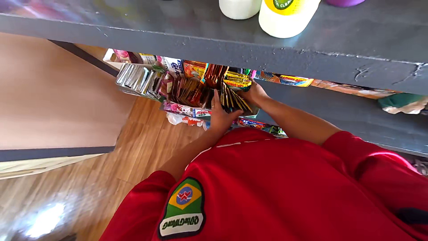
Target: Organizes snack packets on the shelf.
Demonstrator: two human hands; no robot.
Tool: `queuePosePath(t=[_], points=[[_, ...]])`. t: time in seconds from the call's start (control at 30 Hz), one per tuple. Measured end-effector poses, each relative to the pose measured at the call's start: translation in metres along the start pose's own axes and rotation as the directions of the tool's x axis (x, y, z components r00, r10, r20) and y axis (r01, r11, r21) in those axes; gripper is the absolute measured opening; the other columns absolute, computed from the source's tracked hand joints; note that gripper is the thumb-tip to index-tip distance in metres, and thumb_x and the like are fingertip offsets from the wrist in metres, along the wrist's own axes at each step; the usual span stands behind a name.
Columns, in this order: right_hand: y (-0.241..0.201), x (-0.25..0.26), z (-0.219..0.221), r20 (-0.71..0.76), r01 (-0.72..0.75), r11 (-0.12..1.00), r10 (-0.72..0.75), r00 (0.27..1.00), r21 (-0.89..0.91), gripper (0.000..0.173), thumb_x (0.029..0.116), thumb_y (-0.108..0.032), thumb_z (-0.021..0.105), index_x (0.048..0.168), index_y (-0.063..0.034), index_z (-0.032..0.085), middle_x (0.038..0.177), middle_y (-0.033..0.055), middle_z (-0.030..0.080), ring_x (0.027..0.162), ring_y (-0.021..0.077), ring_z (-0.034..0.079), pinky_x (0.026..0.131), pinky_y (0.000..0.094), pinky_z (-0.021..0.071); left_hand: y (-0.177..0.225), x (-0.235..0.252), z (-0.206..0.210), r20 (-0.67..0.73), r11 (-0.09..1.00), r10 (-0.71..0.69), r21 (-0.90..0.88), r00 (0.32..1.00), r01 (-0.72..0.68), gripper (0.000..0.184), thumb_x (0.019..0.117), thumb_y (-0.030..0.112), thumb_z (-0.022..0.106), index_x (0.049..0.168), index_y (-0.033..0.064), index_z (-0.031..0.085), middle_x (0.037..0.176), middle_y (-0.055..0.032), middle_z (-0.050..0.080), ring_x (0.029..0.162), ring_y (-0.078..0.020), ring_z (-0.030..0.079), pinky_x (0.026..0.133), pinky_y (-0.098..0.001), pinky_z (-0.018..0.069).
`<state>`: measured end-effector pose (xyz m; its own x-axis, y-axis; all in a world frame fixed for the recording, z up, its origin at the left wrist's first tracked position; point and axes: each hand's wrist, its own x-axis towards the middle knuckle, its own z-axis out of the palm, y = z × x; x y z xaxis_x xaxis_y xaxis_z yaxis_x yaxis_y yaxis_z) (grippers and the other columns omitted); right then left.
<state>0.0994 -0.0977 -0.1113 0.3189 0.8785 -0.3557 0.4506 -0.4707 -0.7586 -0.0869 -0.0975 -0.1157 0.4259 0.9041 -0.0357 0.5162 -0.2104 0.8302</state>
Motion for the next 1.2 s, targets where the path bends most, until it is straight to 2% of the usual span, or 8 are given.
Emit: queuePosePath(t=[0.13,0.3,0.43,0.53,0.8,0.97,1.1,1.2], points=[[-0.003,-0.007,0.011,-0.092,0.007,0.998,-0.001,0.996,0.064,0.072,0.0927,-0.034,0.075,0.149,-0.0049,0.042,0.129,0.0231,0.064,0.122,0.0384,0.062,0.104,0.0605,0.0468,0.011,-0.005,0.006,-0.101,0.987,0.164,0.022,0.981,-0.162,0.132,0.0644,0.033,0.097,0.16,-0.0037,0.014,0.164,-0.0312,0.017,0.15,-0.04,0.03,0.118,-0.047,0.0357],[-0.006,-0.014,0.013,-0.143,0.003,0.996,0.01,0.99,0.092,0.069,0.0934,-0.03,0.075,0.149,-0.0036,0.043,0.129,0.0239,0.064,0.123,0.0384,0.062,0.105,0.0588,0.0465,0.022,-0.003,0.007,-0.05,0.99,0.116,0.085,0.992,-0.111,0.123,0.0698,0.039,0.093,0.163,0.0059,0.019,0.167,-0.0269,0.01,0.149,-0.0407,0.031,0.11,-0.0501,0.0439],[-0.004,-0.017,-0.003,-0.178,0.059,0.976,-0.021,0.984,0.209,0.053,0.0944,-0.026,0.073,0.135,0.0024,0.053,0.118,0.0219,0.066,0.11,0.0315,0.067,0.098,0.0522,0.0525,0.015,0.0,0.004,-0.069,0.994,0.109,0.032,0.992,-0.107,0.107,0.0775,0.025,0.085,0.162,0.0066,0.022,0.166,-0.0271,0.015,0.149,-0.0383,0.031,0.112,-0.0474,0.0422],[0.006,-0.012,-0.019,-0.184,0.22,0.931,-0.171,0.968,0.292,0.048,0.0911,-0.017,0.074,0.131,0.0027,0.057,0.116,0.0183,0.068,0.106,0.0236,0.068,0.094,0.0453,0.0562,0.005,0.003,-0.001,-0.049,0.997,0.059,-0.048,0.997,-0.061,0.102,0.0803,0.014,0.081,0.163,0.0118,0.022,0.165,-0.0236,0.019,0.149,-0.0349,0.032,0.114,-0.0478,0.0409],[0.011,-0.032,-0.093,0.171,0.207,0.934,-0.264,0.949,0.291,0.019,0.1,-0.003,0.055,0.116,0.0055,0.061,0.102,0.008,0.066,0.091,0.0079,0.064,0.085,0.0262,0.0548,-0.004,0.008,-0.011,0.036,0.996,0.076,-0.056,0.996,-0.074,0.096,0.0873,0.012,0.075,0.164,0.0117,0.018,0.163,-0.0252,0.025,0.145,-0.0365,0.038,0.113,-0.0496,0.0417],[-0.012,-0.034,-0.094,0.404,0.212,0.967,-0.252,0.879,0.141,0.043,0.0855,0.013,0.067,0.127,0.0053,0.057,0.113,0.0147,0.065,0.1,0.0144,0.065,0.091,0.0314,0.055,-0.005,0.009,-0.011,0.044,0.995,0.077,-0.068,0.996,-0.074,0.095,0.0866,0.013,0.075,0.164,0.0129,0.019,0.163,-0.0247,0.025,0.146,-0.0356,0.038,0.113,-0.0503,0.0419],[-0.046,-0.025,-0.073,0.527,0.298,0.944,-0.182,0.83,-0.144,0.047,0.0861,0.012,0.071,0.131,0.0077,0.055,0.12,0.0231,0.063,0.106,0.0264,0.063,0.096,0.0411,0.0502,-0.006,0.007,-0.011,0.035,0.994,0.105,-0.039,0.994,-0.103,0.096,0.0849,0.012,0.075,0.163,0.0092,0.019,0.162,-0.026,0.027,0.144,-0.0358,0.04,0.112,-0.0489,0.0427],[-0.058,-0.011,-0.061,0.599,0.437,0.837,-0.173,0.782,-0.33,0.046,0.0865,0.008,0.072,0.13,0.0077,0.058,0.123,0.0263,0.063,0.113,0.0351,0.061,0.1,0.0502,0.0461,-0.011,0.008,-0.01,0.018,0.988,0.156,-0.002,0.988,-0.156,0.099,0.0825,0.01,0.077,0.162,0.0059,0.019,0.16,-0.0273,0.029,0.144,-0.0362,0.04,0.114,-0.0477,0.0409]])
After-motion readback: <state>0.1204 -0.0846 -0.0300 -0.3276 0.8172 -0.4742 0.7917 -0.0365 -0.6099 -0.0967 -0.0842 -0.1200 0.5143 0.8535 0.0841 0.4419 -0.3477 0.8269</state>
